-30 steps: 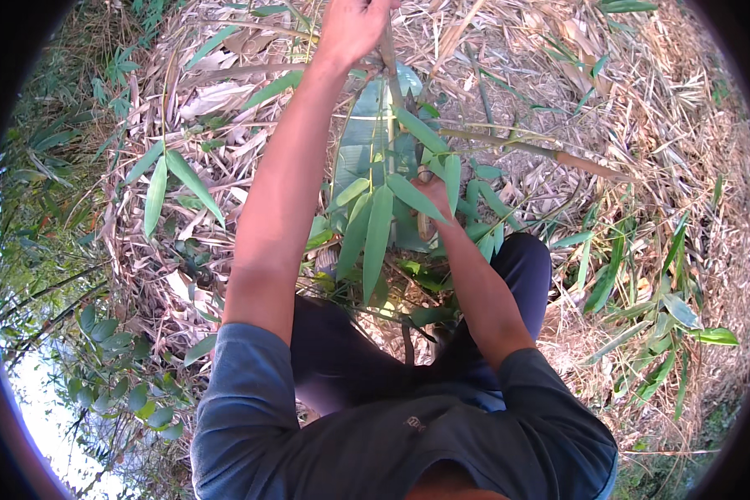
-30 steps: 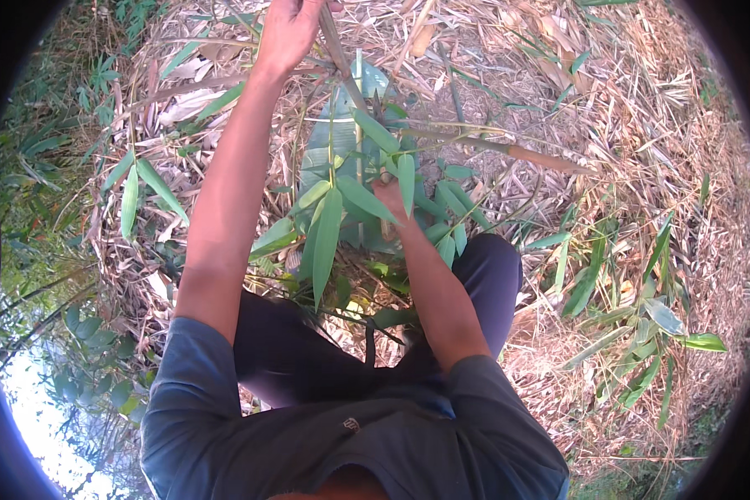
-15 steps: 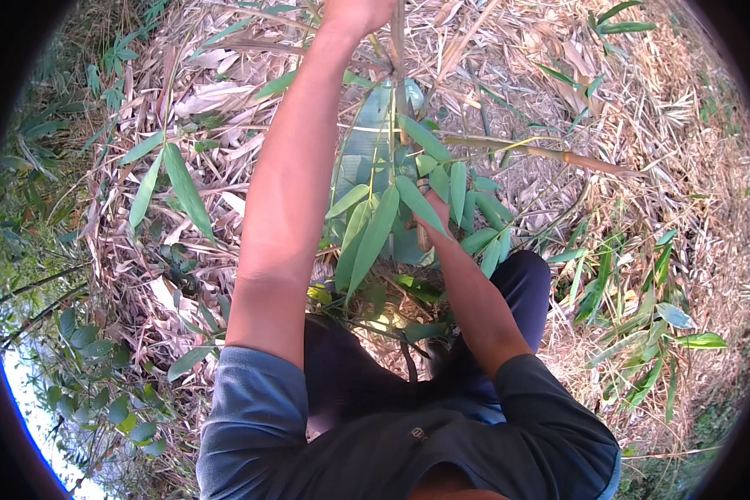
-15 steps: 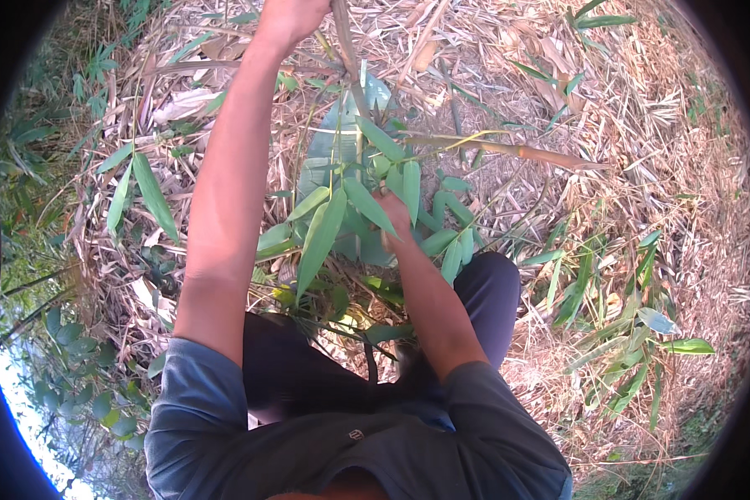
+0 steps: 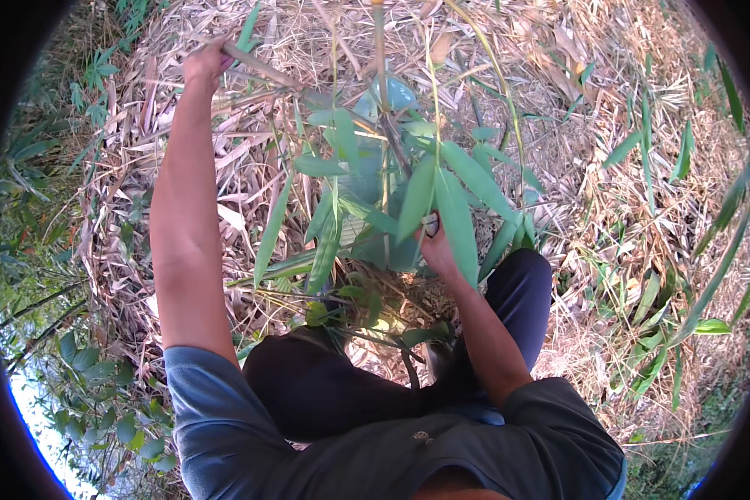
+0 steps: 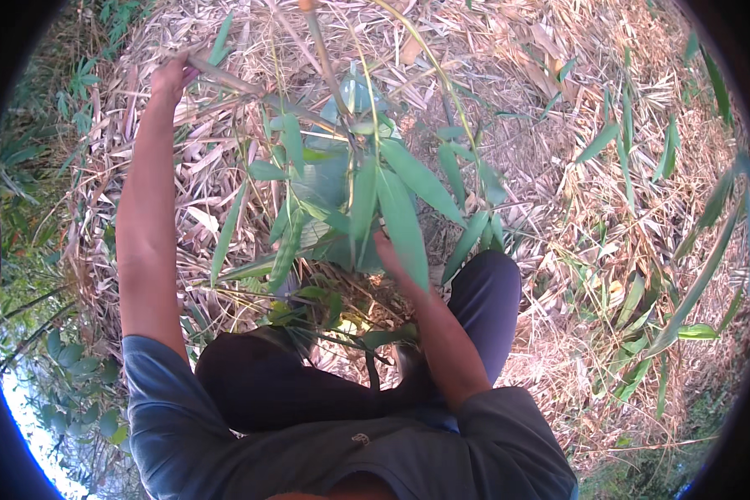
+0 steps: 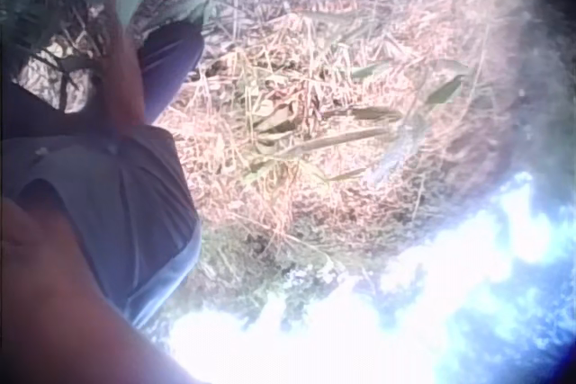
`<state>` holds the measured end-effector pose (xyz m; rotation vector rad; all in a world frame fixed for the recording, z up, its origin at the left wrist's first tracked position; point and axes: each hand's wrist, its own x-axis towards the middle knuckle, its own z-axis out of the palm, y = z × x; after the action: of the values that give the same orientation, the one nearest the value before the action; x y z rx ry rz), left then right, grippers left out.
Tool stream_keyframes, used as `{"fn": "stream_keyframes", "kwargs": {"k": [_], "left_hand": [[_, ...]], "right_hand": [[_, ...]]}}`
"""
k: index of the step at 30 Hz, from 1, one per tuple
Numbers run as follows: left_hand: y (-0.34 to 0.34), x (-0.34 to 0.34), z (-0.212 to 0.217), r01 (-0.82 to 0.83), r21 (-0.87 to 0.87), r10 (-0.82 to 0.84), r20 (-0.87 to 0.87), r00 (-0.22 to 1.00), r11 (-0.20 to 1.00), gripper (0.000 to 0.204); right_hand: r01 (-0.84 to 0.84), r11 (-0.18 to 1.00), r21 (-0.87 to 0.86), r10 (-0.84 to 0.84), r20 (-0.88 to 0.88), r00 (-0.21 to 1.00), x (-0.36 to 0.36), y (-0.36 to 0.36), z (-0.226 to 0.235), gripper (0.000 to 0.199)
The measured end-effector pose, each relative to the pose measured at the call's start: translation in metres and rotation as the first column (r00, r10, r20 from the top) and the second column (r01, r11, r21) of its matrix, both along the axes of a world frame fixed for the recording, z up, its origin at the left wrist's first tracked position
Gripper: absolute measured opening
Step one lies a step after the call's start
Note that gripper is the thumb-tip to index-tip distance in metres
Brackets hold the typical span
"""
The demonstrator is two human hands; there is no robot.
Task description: The person uses a machete to cut and process bamboo stalks in a forested area. They first cut a long stalk from the surrounding vegetation, then proceed to chop it into smaller, manageable sections on the ground. The person also strips leaves and branches from the stalks during the process.
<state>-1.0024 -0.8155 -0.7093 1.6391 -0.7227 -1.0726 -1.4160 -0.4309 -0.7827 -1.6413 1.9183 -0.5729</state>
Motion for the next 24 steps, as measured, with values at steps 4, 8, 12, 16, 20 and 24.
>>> {"fn": "stream_keyframes", "kwargs": {"k": [4,8,12,16,20,24], "left_hand": [[0.027,0.076,-0.094,-0.241,0.218,0.273,-0.131,0.953,0.946,0.023],[0.092,0.151,-0.189,-0.3,0.339,0.367,-0.152,0.918,0.891,0.02],[0.162,0.161,-0.262,-0.355,0.422,0.504,-0.32,0.802,0.834,0.023],[0.209,0.164,-0.29,-0.292,0.409,0.44,-0.337,0.832,0.865,0.029],[0.213,0.126,-0.245,-0.375,0.414,0.516,-0.31,0.798,0.829,0.021],[0.208,0.126,-0.213,-0.423,0.47,0.535,-0.131,0.835,0.775,0.024]], "right_hand": [[0.062,0.97,0.235,-0.099,0.15,0.984,-0.011,0.009,0.03,0.029],[0.19,0.928,0.322,-0.306,0.362,0.881,-0.011,0.035,0.034,0.023],[0.303,0.898,0.318,-0.424,0.448,0.787,0.001,0.001,0.032,0.019],[0.364,0.916,0.167,-0.399,0.458,0.794,0.017,-0.061,0.0,0.019],[0.44,0.894,0.085,-0.441,0.343,0.83,0.04,-0.112,0.003,0.028],[0.337,0.864,0.374,-0.431,0.205,0.879,0.057,-0.123,-0.068,0.041]]}}
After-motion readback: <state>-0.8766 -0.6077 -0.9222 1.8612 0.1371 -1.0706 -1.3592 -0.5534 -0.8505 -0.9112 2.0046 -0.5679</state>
